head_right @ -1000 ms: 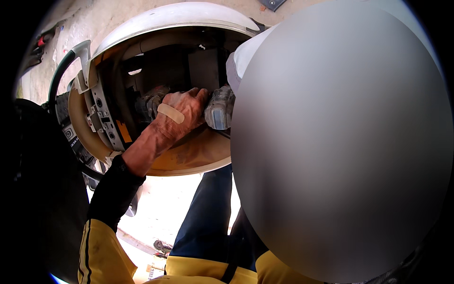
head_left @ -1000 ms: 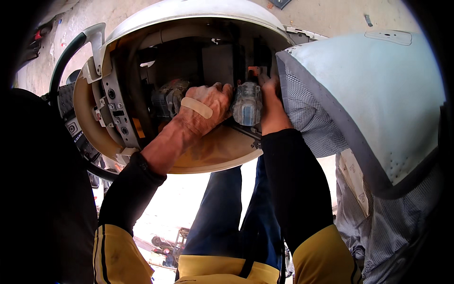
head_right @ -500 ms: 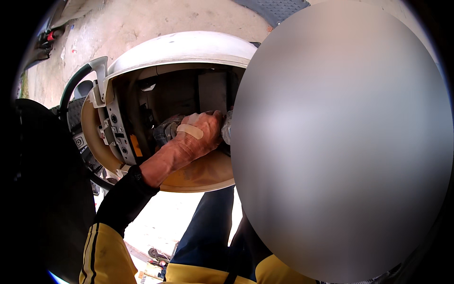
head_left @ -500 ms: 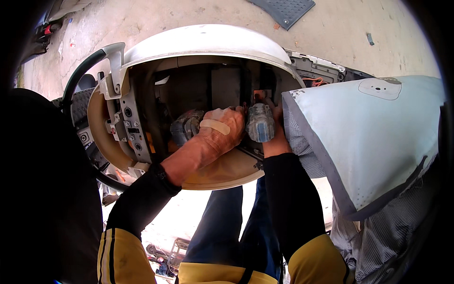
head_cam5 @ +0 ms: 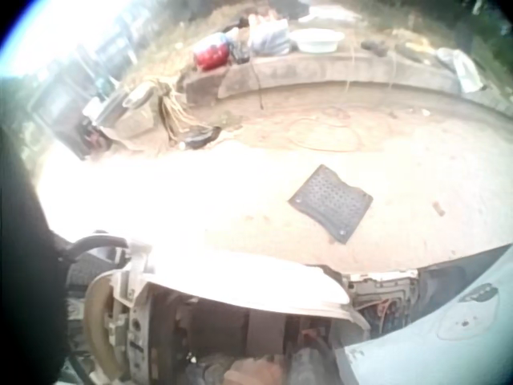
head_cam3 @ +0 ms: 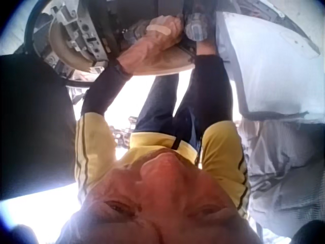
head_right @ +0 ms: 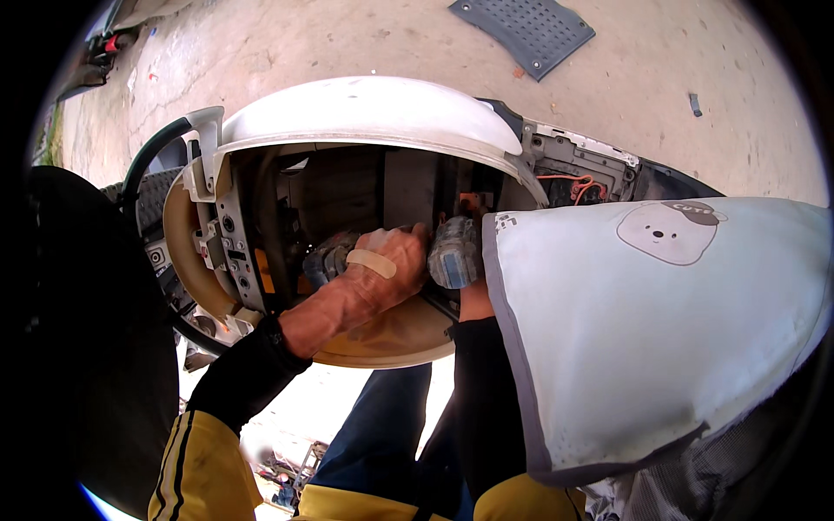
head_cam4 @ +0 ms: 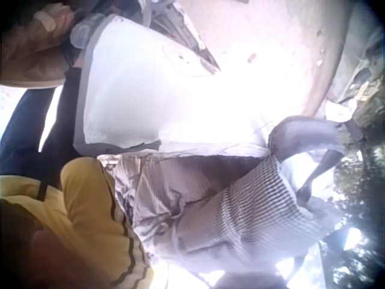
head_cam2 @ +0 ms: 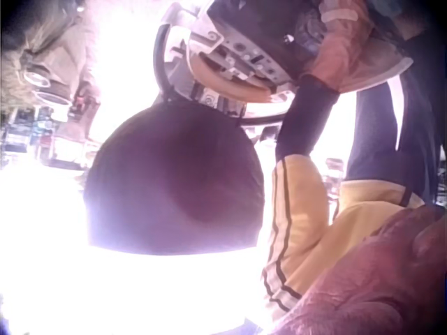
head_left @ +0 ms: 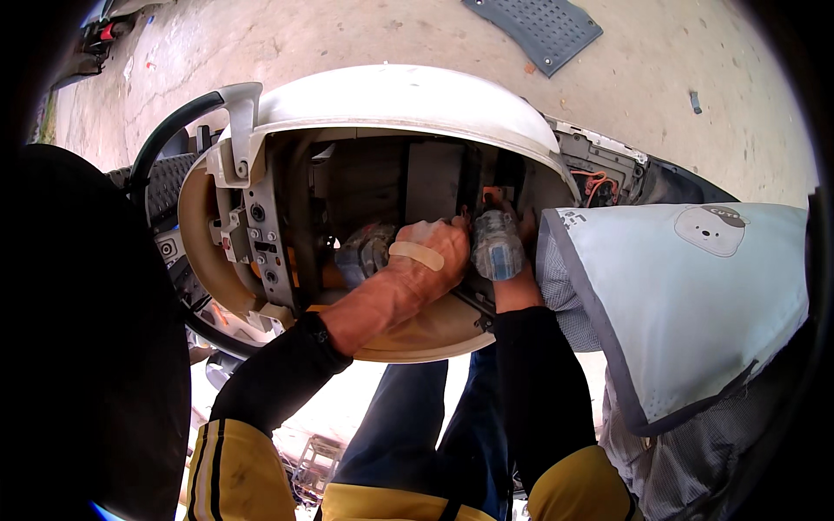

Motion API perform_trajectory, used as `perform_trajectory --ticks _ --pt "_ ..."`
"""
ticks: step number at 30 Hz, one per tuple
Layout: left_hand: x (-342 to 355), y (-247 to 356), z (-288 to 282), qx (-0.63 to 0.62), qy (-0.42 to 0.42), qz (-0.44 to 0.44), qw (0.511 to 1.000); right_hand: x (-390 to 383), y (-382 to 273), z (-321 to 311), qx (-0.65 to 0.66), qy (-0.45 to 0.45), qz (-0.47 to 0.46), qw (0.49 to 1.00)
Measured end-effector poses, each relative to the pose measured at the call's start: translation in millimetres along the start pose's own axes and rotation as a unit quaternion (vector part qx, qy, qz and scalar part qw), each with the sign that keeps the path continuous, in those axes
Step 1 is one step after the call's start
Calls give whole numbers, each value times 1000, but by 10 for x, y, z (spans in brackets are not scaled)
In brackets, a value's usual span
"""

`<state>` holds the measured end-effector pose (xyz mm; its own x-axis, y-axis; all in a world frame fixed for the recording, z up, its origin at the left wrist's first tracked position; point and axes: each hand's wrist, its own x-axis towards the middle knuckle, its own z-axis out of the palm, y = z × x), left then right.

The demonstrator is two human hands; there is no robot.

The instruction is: The person is repairing a white scooter by working on its internal components. They use a screwdriver to tighten screws on the battery and other parts, and later use a power drill to secure components under the seat. The person also handles a seat cover and places it on the scooter.

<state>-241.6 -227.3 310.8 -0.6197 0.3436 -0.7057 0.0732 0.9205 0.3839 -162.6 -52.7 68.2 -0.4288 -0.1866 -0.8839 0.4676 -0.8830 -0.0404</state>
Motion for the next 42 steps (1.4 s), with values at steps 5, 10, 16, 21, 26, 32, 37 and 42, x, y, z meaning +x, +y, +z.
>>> perform_trajectory --ticks 5,10,16,21,26,32,37,42 --pt "-16 -82 56 -26 2 -12 1000 -154 23 274 17 -20 25 999" --pt "19 -102 95 -36 -15 -19 999 33 15 27 42 -38 11 998" --pt "-7 -145 175 -12 8 8 1000 16 82 44 -44 11 -46 998" --pt "-52 -221 212 -21 15 13 1000 -429 193 248 -193 -29 -170 966" --pt "-22 -173 200 -19 13 15 1000 -395 -44 237 -593 13 -271 758" --pt "-11 -226 158 -21 -11 -1 1000 -340 42 667 -367 77 -239 895" --pt "-40 -257 212 6 38 35 999 -152 121 314 -697 64 -448 556" --pt "36 -227 197 -12 -3 35 999 673 -206 -587 -752 71 -451 476"
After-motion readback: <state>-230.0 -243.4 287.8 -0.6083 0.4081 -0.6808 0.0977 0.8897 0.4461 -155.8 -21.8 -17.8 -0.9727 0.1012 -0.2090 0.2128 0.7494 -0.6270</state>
